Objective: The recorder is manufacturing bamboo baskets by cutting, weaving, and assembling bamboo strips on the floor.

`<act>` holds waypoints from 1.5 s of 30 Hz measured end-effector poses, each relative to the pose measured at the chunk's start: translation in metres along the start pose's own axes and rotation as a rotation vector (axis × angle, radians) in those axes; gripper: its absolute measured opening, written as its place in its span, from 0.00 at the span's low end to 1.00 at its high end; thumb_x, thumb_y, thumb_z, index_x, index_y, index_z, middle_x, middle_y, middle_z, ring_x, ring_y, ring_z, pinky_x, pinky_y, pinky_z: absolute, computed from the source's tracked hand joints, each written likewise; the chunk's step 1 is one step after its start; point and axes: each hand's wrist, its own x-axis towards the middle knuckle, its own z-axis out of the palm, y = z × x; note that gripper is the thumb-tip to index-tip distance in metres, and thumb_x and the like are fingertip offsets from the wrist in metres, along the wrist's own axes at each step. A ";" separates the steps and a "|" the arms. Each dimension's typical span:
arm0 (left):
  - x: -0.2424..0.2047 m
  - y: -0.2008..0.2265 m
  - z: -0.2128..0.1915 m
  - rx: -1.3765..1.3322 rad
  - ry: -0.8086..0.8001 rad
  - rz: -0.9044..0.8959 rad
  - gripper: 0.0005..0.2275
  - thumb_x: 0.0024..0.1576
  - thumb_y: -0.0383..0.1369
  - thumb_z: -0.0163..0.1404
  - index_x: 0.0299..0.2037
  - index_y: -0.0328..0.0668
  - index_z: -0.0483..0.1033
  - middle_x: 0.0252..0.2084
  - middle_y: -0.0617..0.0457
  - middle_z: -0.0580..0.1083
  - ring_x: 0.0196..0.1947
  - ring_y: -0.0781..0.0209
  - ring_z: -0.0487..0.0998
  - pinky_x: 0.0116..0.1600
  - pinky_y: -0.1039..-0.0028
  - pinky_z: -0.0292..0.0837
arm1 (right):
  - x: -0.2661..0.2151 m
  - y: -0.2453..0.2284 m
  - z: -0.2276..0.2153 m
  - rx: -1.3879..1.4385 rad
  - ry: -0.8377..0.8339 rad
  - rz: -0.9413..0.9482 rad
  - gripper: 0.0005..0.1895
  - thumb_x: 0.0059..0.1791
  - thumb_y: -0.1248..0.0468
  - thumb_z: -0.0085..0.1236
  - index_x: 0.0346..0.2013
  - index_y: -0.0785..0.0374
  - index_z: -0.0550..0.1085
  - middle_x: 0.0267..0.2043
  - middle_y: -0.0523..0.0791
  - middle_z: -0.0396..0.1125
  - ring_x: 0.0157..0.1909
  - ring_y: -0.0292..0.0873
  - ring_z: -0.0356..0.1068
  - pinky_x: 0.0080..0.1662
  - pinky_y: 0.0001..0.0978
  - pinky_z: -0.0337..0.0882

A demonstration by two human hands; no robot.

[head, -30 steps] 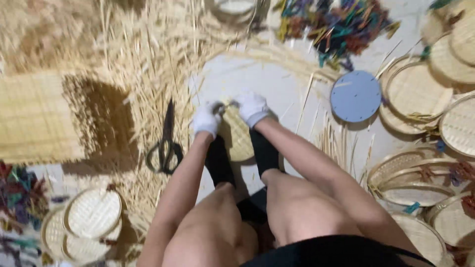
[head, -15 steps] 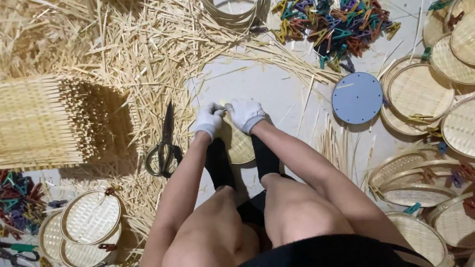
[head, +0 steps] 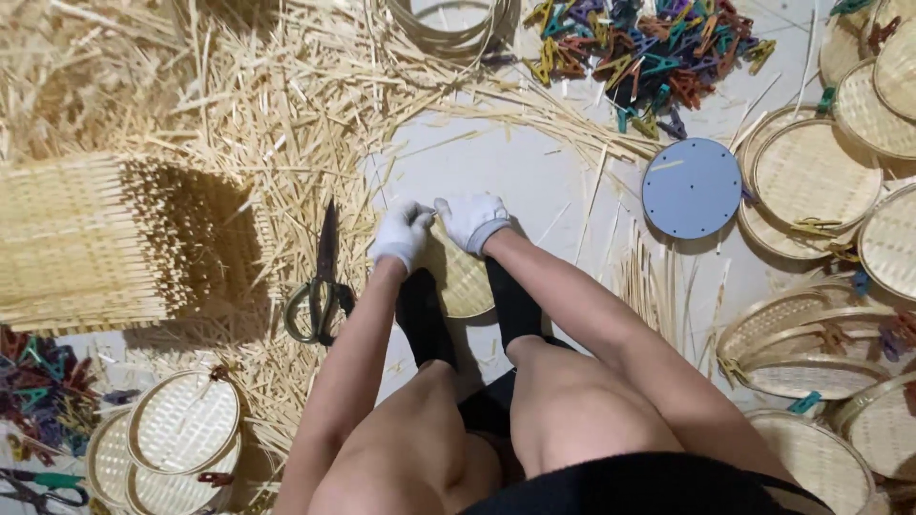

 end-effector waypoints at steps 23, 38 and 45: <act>-0.019 -0.088 0.018 -0.513 0.019 -0.247 0.12 0.58 0.26 0.53 0.50 0.36 0.83 0.37 0.56 0.79 0.36 0.71 0.74 0.44 0.79 0.70 | 0.016 -0.006 0.013 -0.002 -0.004 -0.051 0.28 0.57 0.49 0.35 0.33 0.60 0.82 0.34 0.56 0.75 0.37 0.59 0.76 0.45 0.56 0.73; -0.064 0.011 -0.068 -0.146 0.087 0.119 0.27 0.62 0.38 0.52 0.72 0.45 0.60 0.63 0.41 0.72 0.60 0.53 0.72 0.63 0.66 0.66 | -0.009 0.029 -0.021 0.305 0.292 0.231 0.25 0.57 0.48 0.35 0.51 0.58 0.76 0.43 0.58 0.74 0.46 0.63 0.74 0.51 0.57 0.71; -0.047 0.070 -0.070 -0.255 0.145 0.305 0.32 0.55 0.20 0.53 0.72 0.46 0.61 0.63 0.44 0.73 0.52 0.53 0.75 0.58 0.67 0.72 | -0.016 0.039 -0.029 0.501 0.749 -0.118 0.20 0.60 0.54 0.44 0.58 0.64 0.73 0.57 0.57 0.70 0.58 0.63 0.69 0.61 0.56 0.66</act>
